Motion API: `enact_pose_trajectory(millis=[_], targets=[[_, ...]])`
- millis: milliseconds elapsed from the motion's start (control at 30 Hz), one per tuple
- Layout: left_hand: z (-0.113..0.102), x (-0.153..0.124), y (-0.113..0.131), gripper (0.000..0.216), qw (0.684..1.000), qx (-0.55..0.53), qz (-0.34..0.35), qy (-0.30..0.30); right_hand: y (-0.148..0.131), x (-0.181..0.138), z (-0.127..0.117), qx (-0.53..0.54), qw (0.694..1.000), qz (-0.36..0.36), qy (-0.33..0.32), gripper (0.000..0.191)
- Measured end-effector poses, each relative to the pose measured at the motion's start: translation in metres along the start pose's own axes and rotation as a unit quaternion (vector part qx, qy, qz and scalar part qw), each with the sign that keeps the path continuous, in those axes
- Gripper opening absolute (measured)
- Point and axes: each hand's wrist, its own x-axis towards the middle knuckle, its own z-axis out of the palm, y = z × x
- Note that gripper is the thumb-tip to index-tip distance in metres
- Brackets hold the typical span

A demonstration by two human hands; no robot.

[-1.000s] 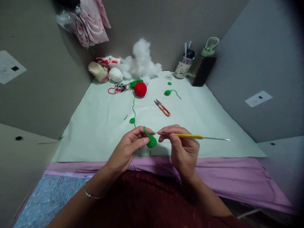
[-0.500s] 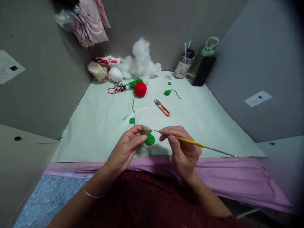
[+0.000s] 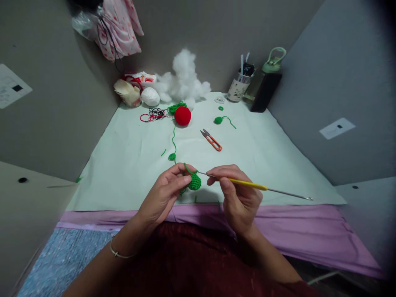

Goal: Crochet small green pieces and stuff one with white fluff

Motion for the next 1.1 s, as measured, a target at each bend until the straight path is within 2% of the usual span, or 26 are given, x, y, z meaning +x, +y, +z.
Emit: enact_pose_trajectory(millis=[433, 600, 733, 900, 967, 1100], targets=[[0.001, -0.002, -0.001, 0.017, 0.999, 0.013, 0.014, -0.031, 0.005, -0.003, 0.001, -0.019, 0.999, -0.017, -0.033, 0.024], [0.005, -0.002, -0.001, 0.047, 0.999, 0.008, -0.002, -0.051, 0.008, -0.003, 0.004, -0.027, 0.998, -0.038, -0.047, 0.023], [0.006, -0.002, -0.004, 0.064, 0.999, 0.010, 0.012, -0.040, 0.013, -0.007, 0.007, -0.051, 0.996, -0.059, -0.046, 0.027], [0.007, 0.000, -0.009, 0.070, 0.999, 0.014, 0.031, -0.011, 0.018, -0.015, 0.013, -0.065, 0.992, -0.102, 0.016, 0.040], [0.007, 0.000, -0.009, 0.070, 0.999, 0.016, 0.034, -0.009, 0.017, -0.015, 0.013, -0.049, 0.994, -0.089, 0.029, 0.040], [0.007, -0.001, -0.007, 0.064, 0.999, 0.021, 0.046, -0.011, 0.013, -0.010, 0.009, 0.020, 0.999, -0.033, 0.007, 0.032]])
